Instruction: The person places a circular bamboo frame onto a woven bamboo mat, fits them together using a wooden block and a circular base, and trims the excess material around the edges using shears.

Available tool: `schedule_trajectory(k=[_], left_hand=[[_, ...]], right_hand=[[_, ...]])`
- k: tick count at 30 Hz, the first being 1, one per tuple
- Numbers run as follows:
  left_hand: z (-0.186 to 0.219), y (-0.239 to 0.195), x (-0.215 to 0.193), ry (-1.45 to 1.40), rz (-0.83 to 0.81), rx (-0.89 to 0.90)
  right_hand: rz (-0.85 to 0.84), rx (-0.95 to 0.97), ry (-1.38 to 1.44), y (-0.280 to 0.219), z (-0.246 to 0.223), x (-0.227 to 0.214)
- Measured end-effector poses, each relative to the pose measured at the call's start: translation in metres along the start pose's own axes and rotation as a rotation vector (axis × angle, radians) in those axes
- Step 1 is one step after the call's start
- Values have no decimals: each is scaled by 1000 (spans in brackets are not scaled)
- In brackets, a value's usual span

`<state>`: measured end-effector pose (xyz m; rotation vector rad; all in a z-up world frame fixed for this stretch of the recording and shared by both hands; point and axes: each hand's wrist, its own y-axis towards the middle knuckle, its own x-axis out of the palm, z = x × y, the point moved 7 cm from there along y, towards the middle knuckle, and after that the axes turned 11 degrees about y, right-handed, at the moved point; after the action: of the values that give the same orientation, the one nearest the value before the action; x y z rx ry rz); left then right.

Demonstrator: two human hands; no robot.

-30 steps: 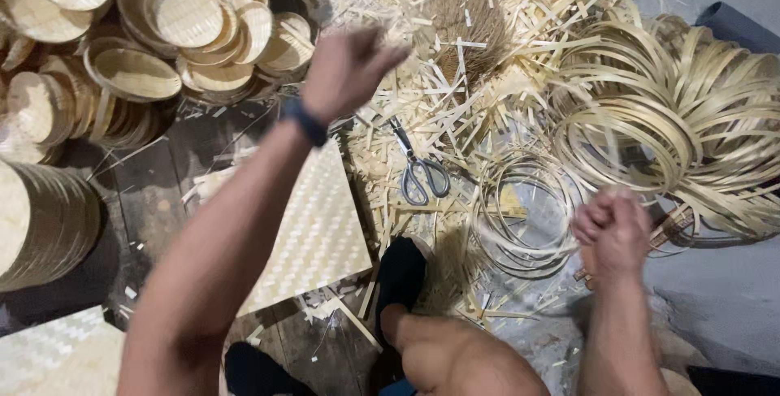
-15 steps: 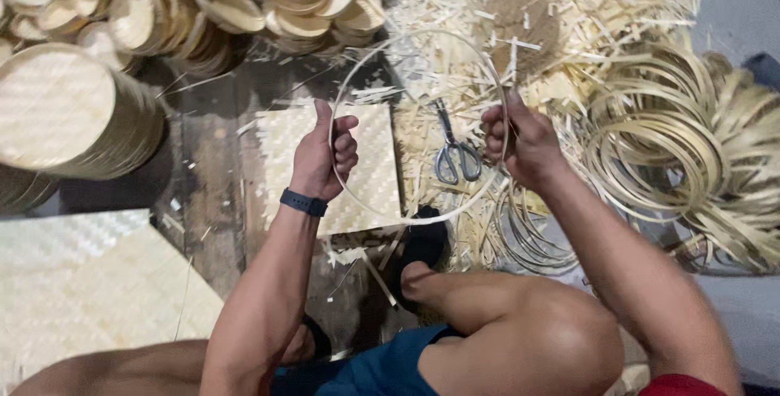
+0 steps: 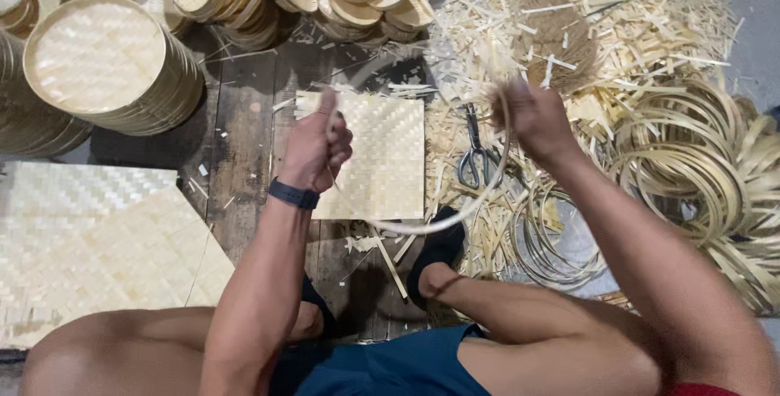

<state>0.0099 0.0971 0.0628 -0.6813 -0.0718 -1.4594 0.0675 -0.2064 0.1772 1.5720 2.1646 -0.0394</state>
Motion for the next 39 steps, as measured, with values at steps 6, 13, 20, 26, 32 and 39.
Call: schedule_trajectory(k=[6, 13, 20, 26, 32, 39], left_hand=[[-8, -15, 28, 305, -86, -23], [-17, -8, 23, 157, 56, 65], [-17, -1, 3, 179, 81, 71], [-25, -3, 5, 139, 102, 47], [-17, -9, -5, 164, 132, 61], [-7, -6, -24, 77, 119, 126]], right_hand=[[-240, -518, -846, 10, -52, 105], [-97, -120, -692, 6, -18, 125], [57, -81, -668, 10, 17, 100], [100, 167, -555, 5, 53, 92], [210, 73, -598, 8, 43, 73], [89, 313, -227, 5, 55, 73]])
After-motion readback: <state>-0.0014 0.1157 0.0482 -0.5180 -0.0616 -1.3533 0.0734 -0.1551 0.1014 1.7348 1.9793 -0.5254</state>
